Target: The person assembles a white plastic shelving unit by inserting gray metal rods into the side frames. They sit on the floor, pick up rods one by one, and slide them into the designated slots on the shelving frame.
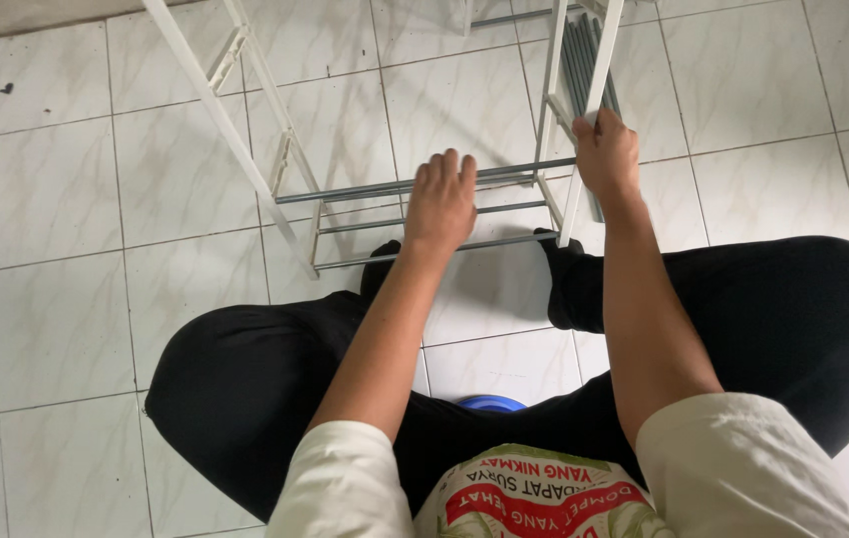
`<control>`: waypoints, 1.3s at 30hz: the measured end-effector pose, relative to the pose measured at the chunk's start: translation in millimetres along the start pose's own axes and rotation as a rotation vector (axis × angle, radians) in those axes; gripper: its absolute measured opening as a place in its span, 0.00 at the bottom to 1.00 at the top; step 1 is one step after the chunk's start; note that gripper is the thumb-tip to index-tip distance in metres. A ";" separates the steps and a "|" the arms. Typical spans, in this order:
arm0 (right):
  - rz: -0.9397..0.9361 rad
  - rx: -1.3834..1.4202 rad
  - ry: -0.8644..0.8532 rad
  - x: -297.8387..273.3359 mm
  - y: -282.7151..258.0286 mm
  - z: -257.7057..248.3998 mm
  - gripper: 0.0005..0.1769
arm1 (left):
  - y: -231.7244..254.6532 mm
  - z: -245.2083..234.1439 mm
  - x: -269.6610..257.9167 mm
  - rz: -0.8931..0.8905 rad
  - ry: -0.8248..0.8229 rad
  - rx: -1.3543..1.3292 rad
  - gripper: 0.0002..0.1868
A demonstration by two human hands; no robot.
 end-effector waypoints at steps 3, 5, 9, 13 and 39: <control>0.072 0.022 -0.048 -5.8 2.7 -3.4 0.14 | 29.6 14.9 9.2 0.081 0.140 -0.146 0.22; 0.104 0.013 -0.066 -11.2 3.2 -6.5 0.14 | 40.0 43.6 7.2 0.016 -0.184 -0.287 0.18; 0.093 -0.021 -0.059 -16.7 -0.3 -16.5 0.17 | 42.4 73.2 7.7 -0.009 -0.163 -0.209 0.24; 0.168 0.026 -0.062 -24.8 -1.5 -28.3 0.19 | 39.5 84.9 5.8 0.041 -0.143 -0.219 0.23; 0.080 0.200 -0.101 -32.5 2.5 -7.2 0.21 | 15.6 76.0 5.4 -0.105 -0.263 -0.274 0.23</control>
Point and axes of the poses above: each hand's wrist, its own x-axis towards the middle knuckle, its own z-axis out of the palm, y = z × x, the point moved 4 cm from there along x, towards the middle knuckle, and after that the axes turned 15 degrees about y, right-handed, at the moved point
